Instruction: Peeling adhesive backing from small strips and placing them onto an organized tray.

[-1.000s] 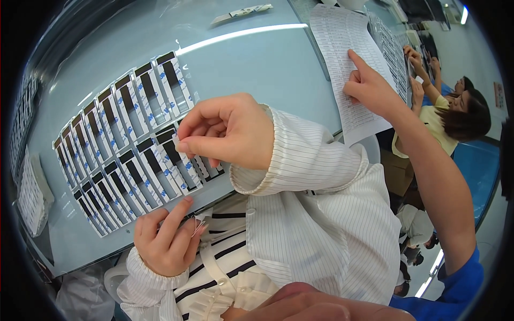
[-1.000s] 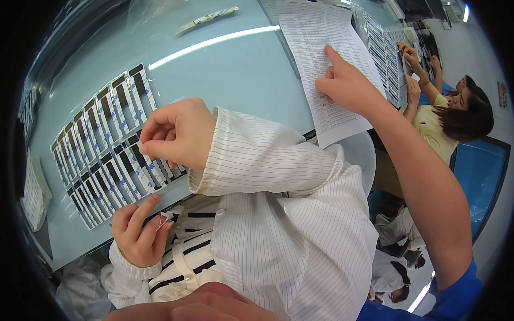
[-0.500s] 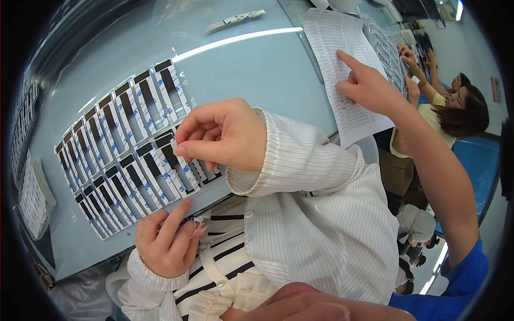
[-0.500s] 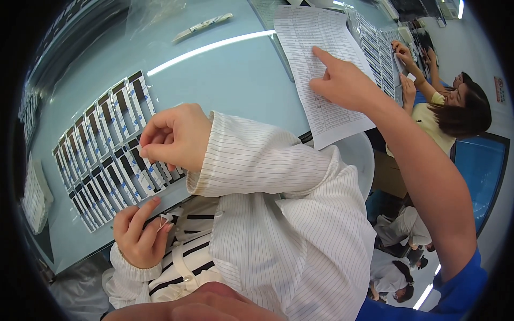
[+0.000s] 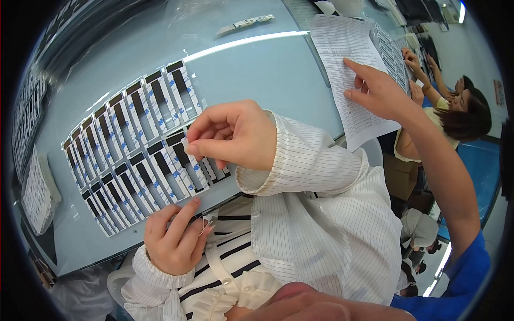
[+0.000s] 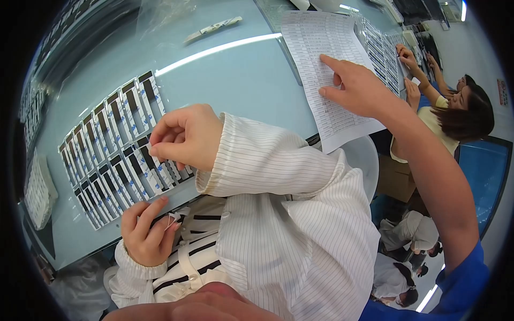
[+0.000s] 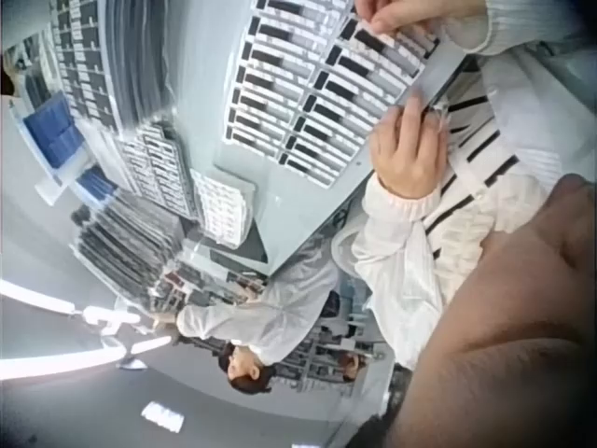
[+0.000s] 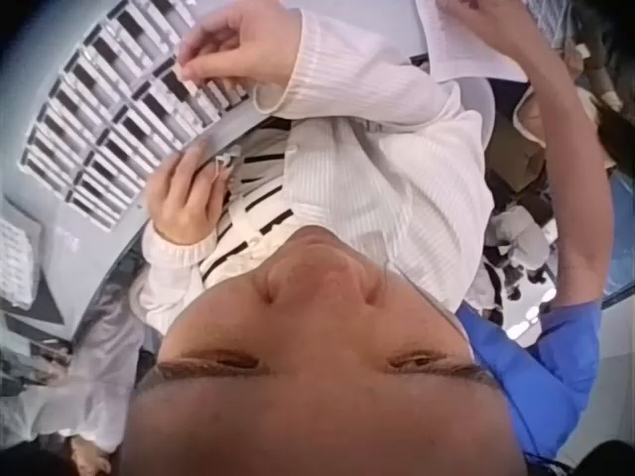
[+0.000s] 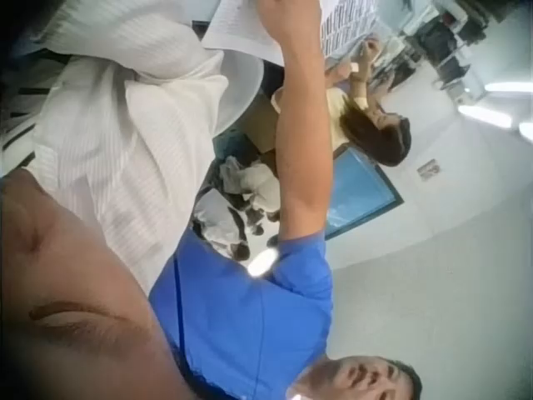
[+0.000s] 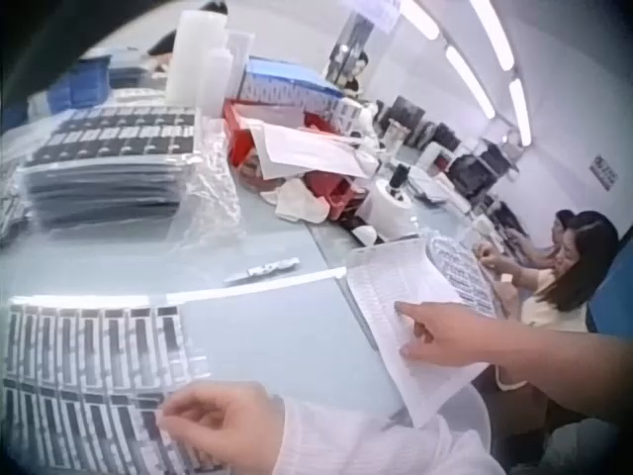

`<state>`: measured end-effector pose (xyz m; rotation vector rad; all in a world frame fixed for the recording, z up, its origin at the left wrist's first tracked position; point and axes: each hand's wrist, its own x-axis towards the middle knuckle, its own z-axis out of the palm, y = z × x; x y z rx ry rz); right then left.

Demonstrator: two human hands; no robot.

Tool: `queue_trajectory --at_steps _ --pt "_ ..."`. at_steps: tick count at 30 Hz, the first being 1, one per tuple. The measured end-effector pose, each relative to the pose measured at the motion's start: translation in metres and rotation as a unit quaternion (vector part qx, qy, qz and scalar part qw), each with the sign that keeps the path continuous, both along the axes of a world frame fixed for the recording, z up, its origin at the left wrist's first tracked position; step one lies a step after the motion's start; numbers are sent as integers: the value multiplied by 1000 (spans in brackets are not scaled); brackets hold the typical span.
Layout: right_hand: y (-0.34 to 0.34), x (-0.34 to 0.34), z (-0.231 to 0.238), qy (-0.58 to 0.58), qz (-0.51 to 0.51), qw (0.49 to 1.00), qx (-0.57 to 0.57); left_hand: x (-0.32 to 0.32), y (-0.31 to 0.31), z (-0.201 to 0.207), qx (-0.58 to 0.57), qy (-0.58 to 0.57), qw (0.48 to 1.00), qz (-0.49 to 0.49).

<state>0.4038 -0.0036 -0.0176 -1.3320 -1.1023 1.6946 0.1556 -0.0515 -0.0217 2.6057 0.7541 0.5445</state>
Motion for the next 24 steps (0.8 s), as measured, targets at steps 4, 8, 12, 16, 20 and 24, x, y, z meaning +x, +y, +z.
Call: queue_trajectory --at_steps 4,8,12,16,20,24 --pt "-1 2 1 -6 -11 1000 -1 2 2 -3 8 -10 1000 -7" --pt "0 1 -3 9 -11 1000 6 1 0 -4 3 -10 1000 -4" --pt "-1 2 0 -4 -4 1000 -1 1 0 -3 -5 -17 1000 -3" --pt "-1 2 3 -17 -2 1000 -6 2 -1 -3 -13 -16 1000 -2" --pt "-1 1 1 0 -4 1000 3 1 -3 -3 -12 -16 1000 0" --pt "-3 3 3 -11 -9 1000 -7 2 -1 -5 -14 -20 1000 -6"
